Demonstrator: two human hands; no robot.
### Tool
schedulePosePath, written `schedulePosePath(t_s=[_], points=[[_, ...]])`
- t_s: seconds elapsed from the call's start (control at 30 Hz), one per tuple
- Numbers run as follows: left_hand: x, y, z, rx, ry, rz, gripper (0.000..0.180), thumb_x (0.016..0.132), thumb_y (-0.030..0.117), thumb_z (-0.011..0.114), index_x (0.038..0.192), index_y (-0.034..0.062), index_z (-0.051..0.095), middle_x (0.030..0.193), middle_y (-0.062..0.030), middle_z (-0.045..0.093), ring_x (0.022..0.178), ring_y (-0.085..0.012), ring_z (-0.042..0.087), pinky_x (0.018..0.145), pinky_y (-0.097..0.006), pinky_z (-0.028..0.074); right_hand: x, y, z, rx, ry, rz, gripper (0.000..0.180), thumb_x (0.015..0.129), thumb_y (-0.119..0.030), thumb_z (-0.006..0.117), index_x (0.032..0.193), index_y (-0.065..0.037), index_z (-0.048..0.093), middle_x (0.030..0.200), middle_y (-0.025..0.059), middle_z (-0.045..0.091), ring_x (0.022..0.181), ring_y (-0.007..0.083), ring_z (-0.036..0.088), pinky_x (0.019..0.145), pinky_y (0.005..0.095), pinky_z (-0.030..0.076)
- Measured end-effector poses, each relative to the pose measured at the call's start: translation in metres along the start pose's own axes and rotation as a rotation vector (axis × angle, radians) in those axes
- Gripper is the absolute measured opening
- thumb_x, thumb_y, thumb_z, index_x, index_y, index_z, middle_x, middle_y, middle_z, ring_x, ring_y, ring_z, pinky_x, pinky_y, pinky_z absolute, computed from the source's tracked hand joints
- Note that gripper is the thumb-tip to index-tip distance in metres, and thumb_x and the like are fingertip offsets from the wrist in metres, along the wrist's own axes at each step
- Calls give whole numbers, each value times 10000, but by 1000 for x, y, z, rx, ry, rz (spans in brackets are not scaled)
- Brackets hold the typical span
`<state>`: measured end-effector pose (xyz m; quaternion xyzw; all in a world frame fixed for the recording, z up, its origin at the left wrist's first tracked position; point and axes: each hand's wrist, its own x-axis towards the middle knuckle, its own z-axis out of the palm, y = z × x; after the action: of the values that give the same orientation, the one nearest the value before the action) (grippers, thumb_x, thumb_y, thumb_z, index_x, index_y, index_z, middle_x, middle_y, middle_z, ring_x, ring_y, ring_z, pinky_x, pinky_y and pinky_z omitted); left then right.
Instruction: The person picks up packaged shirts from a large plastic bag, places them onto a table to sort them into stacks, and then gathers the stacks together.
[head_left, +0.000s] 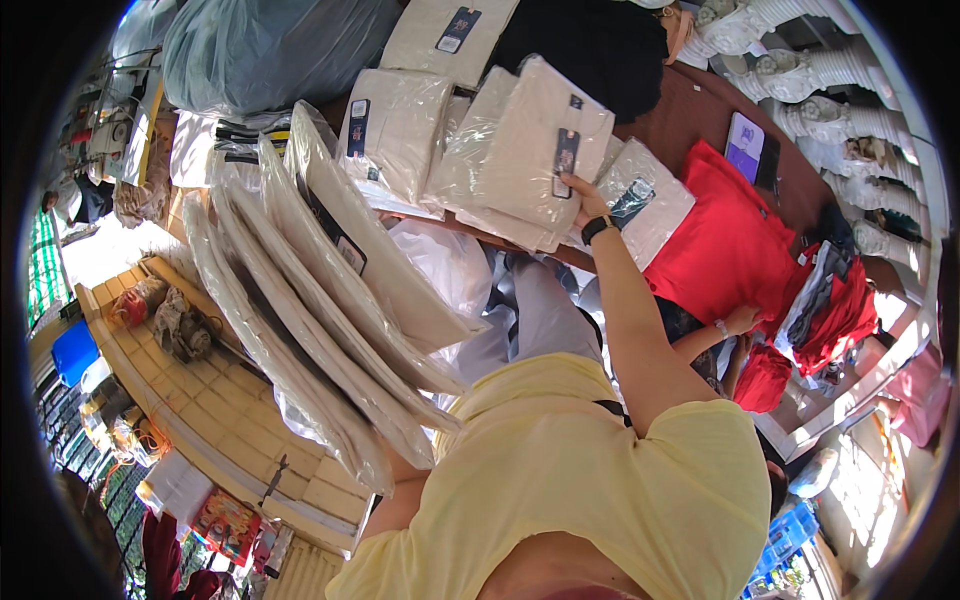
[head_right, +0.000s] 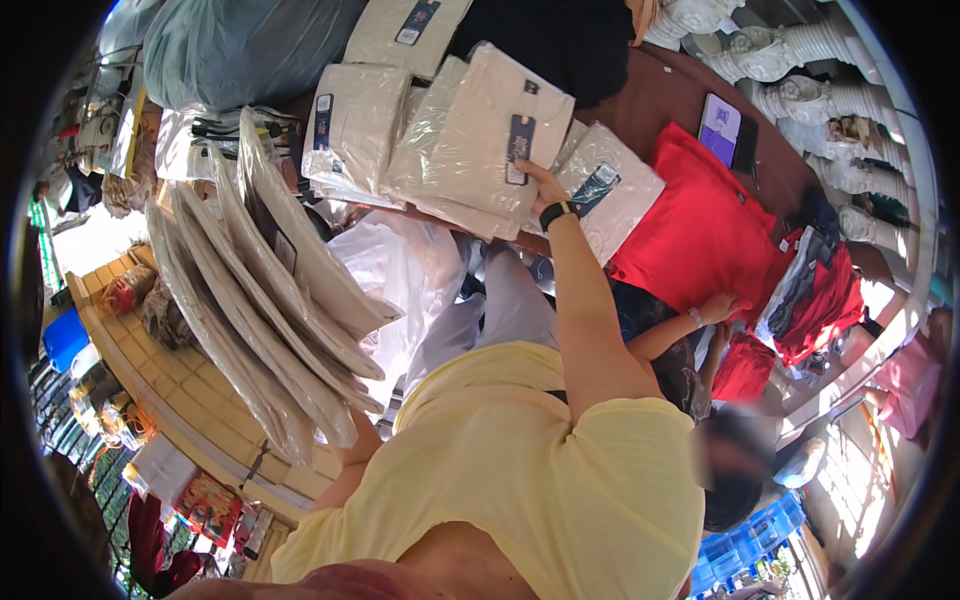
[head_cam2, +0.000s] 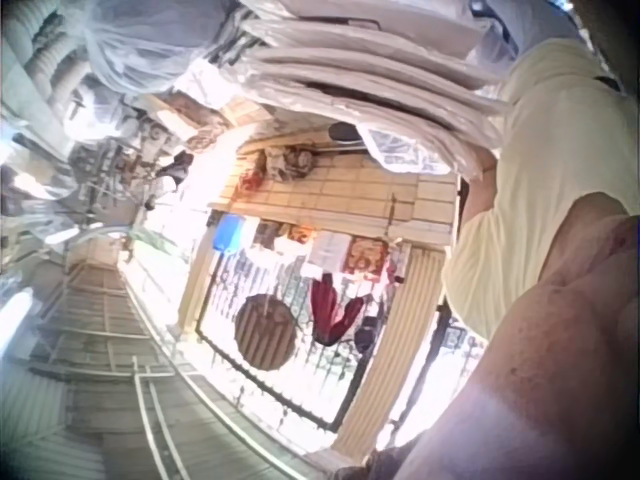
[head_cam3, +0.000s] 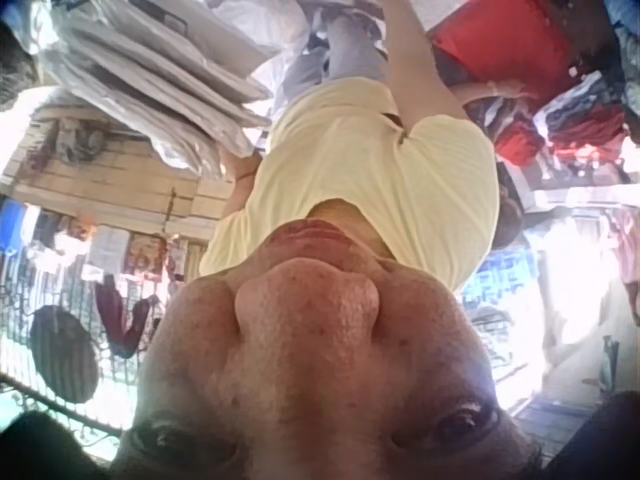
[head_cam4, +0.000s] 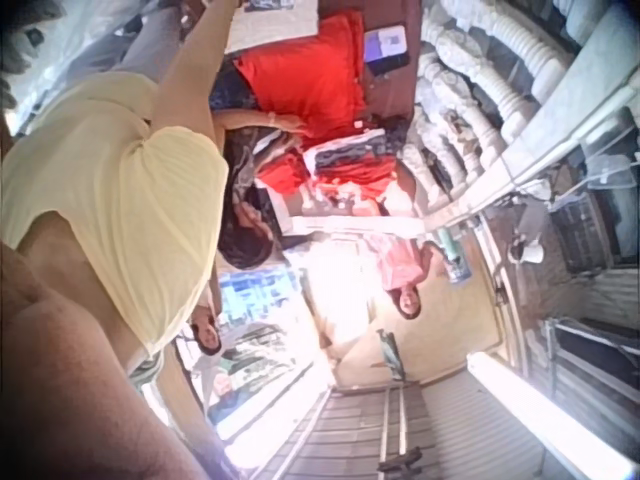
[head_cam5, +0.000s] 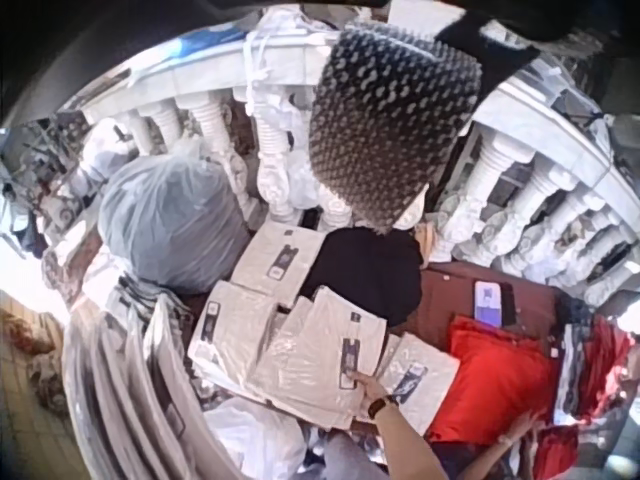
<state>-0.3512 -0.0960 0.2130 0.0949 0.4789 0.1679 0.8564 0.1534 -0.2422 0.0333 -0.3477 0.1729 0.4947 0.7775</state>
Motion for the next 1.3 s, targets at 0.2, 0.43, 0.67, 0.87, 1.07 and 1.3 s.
schedulePosePath(t_s=[0.2, 0.43, 0.67, 0.87, 1.07, 1.3], points=[[0, -5, 3, -27, 5, 19, 704, 745, 438, 627, 1307, 53, 451, 1190, -142, 575, 999, -310, 609, 884, -437, 518, -11, -119, -9, -147, -195, -265, 343, 837, -164, 599, 1117, 34, 581, 1053, 135, 655, 949, 250, 646, 880, 385, 509], [-1, -15, 9, -33, 23, 24, 704, 752, 451, 622, 1312, 61, 449, 1198, -137, 571, 1006, -310, 605, 888, -440, 516, 81, -281, 77, -568, -66, -217, 381, 759, -218, 733, 1059, -6, 630, 1006, 99, 676, 868, 221, 660, 823, 355, 524], [-9, -35, 5, -75, 76, 37, 705, 758, 464, 617, 1318, 70, 446, 1206, -133, 567, 1013, -311, 602, 891, -444, 515, 144, -279, 80, -1414, 641, -359, 858, 507, -473, 837, 1049, 149, 599, 1033, 173, 651, 878, 229, 640, 808, 326, 502], [-15, -48, 1, -116, 91, 66, 705, 764, 475, 612, 1322, 78, 444, 1212, -129, 564, 1018, -311, 599, 895, -447, 513, 119, -227, 117, -1917, 1156, -1136, 633, 596, -422, 793, 1039, -4, 619, 1003, 153, 620, 957, 279, 593, 876, 372, 439], [-15, -45, 2, -108, 65, 54, 706, 770, 486, 608, 1326, 86, 442, 1219, -125, 560, 1024, -312, 596, 898, -451, 512, 139, -76, 130, -1769, -161, -1194, 82, 785, -74, 597, 821, -27, 653, 824, 147, 624, 794, 323, 606, 744, 413, 487], [-34, -51, -6, -119, 71, 87, 706, 776, 499, 603, 1332, 94, 440, 1227, -121, 557, 1031, -312, 593, 901, -454, 510, 183, -33, 146, -2103, 537, -1077, 159, 843, -163, 560, 929, -48, 628, 948, 142, 584, 881, 336, 608, 702, 433, 503]])
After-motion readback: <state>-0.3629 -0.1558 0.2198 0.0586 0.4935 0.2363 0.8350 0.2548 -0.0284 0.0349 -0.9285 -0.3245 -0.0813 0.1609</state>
